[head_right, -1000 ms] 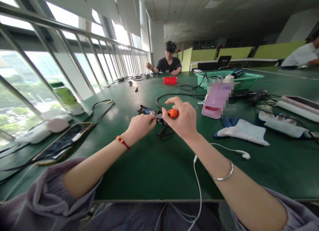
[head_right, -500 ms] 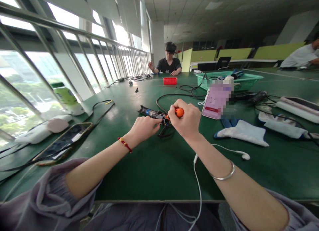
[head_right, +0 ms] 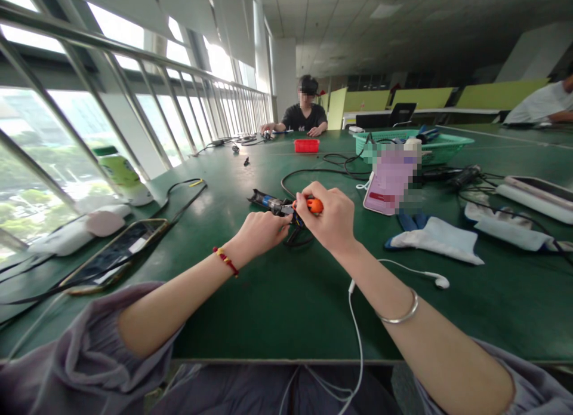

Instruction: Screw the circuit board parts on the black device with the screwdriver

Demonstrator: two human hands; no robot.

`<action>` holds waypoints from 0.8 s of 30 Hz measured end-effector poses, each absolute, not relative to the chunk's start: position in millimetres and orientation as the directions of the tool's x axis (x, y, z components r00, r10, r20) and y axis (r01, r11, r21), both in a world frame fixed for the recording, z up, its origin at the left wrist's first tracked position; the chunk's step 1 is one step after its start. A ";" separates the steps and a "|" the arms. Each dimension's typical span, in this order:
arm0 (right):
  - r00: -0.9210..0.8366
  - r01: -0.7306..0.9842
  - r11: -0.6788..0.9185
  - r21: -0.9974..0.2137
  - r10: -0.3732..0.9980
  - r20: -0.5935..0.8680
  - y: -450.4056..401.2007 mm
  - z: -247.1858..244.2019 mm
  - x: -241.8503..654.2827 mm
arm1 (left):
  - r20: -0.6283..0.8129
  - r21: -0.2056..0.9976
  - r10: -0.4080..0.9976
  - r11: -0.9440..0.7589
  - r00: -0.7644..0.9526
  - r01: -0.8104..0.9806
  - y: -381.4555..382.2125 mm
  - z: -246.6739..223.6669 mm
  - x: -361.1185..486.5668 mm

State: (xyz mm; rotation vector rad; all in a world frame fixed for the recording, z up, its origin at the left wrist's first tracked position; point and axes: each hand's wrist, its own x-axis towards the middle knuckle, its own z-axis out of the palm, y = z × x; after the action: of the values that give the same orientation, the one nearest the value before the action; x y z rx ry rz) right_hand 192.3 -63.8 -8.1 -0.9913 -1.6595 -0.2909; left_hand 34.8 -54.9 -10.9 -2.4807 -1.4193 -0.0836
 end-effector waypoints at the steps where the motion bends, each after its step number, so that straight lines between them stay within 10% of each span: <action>1: -0.026 0.732 0.613 -0.297 0.461 0.887 -63.5 -8.8 192.0 | 0.187 -0.215 0.836 -0.478 0.516 0.852 -54.9 -10.9 34.7; 24: -0.005 0.728 0.600 -0.330 0.487 0.874 -62.7 -10.0 191.0 | 0.155 -0.195 0.848 -0.477 0.507 0.857 -56.1 -12.9 34.2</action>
State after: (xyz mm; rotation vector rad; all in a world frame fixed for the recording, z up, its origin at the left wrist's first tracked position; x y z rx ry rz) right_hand 191.0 -62.7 -10.0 -1.0236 -1.6541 -0.2567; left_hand 34.2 -56.1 -12.9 -2.5042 -1.4466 -0.0531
